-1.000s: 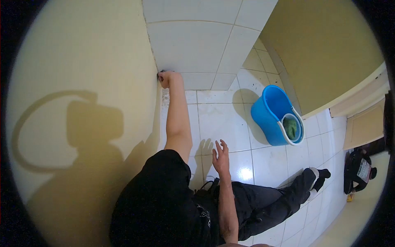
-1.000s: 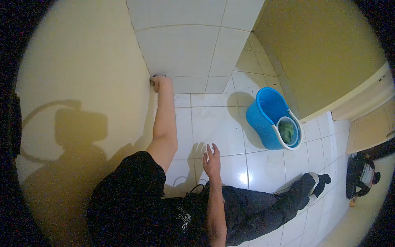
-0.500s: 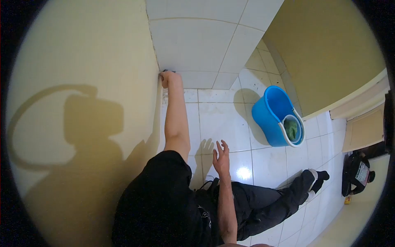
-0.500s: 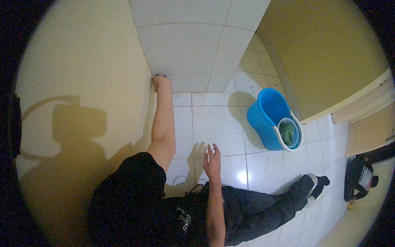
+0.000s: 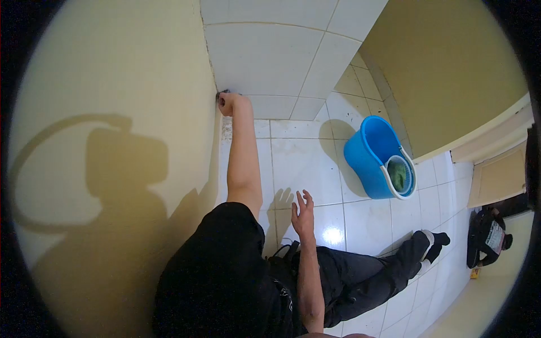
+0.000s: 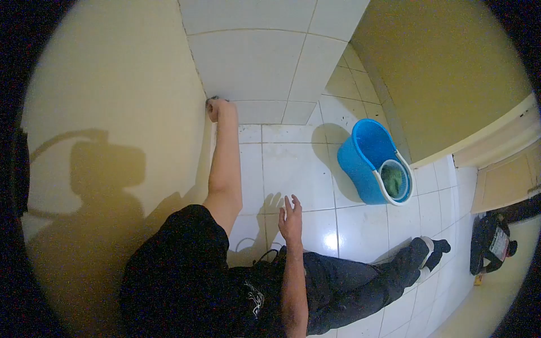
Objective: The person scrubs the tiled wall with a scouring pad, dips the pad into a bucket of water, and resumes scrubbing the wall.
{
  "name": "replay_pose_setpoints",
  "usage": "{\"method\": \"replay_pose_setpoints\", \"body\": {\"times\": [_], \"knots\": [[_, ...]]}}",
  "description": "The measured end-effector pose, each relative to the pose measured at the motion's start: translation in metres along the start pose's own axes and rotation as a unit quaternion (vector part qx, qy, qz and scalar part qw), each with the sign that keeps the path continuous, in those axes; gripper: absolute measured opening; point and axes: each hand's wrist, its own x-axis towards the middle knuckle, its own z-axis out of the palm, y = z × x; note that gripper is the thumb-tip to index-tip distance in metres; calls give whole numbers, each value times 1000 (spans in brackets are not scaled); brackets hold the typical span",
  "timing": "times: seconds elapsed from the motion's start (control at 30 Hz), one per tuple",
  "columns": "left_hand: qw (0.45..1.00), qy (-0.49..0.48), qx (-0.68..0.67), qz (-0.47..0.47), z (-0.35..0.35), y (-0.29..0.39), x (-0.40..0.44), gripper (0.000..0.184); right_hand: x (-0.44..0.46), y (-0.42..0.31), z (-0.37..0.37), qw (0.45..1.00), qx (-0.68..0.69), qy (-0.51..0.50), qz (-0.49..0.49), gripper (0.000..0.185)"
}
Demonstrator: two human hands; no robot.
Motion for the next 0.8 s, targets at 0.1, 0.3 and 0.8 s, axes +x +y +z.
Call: {"method": "replay_pose_setpoints", "body": {"times": [0.1,0.3,0.8], "knots": [[999,-17,-18,-37,9,-9,15,16,0,2,1,1000,-18,2,-11,43],[997,-32,21,66,21,-28,27,23,-3,7,8,1000,2,-4,-9,44],[999,23,48,10,21,-2,9,21,0,6,4,1000,-7,1,-7,44]]}}
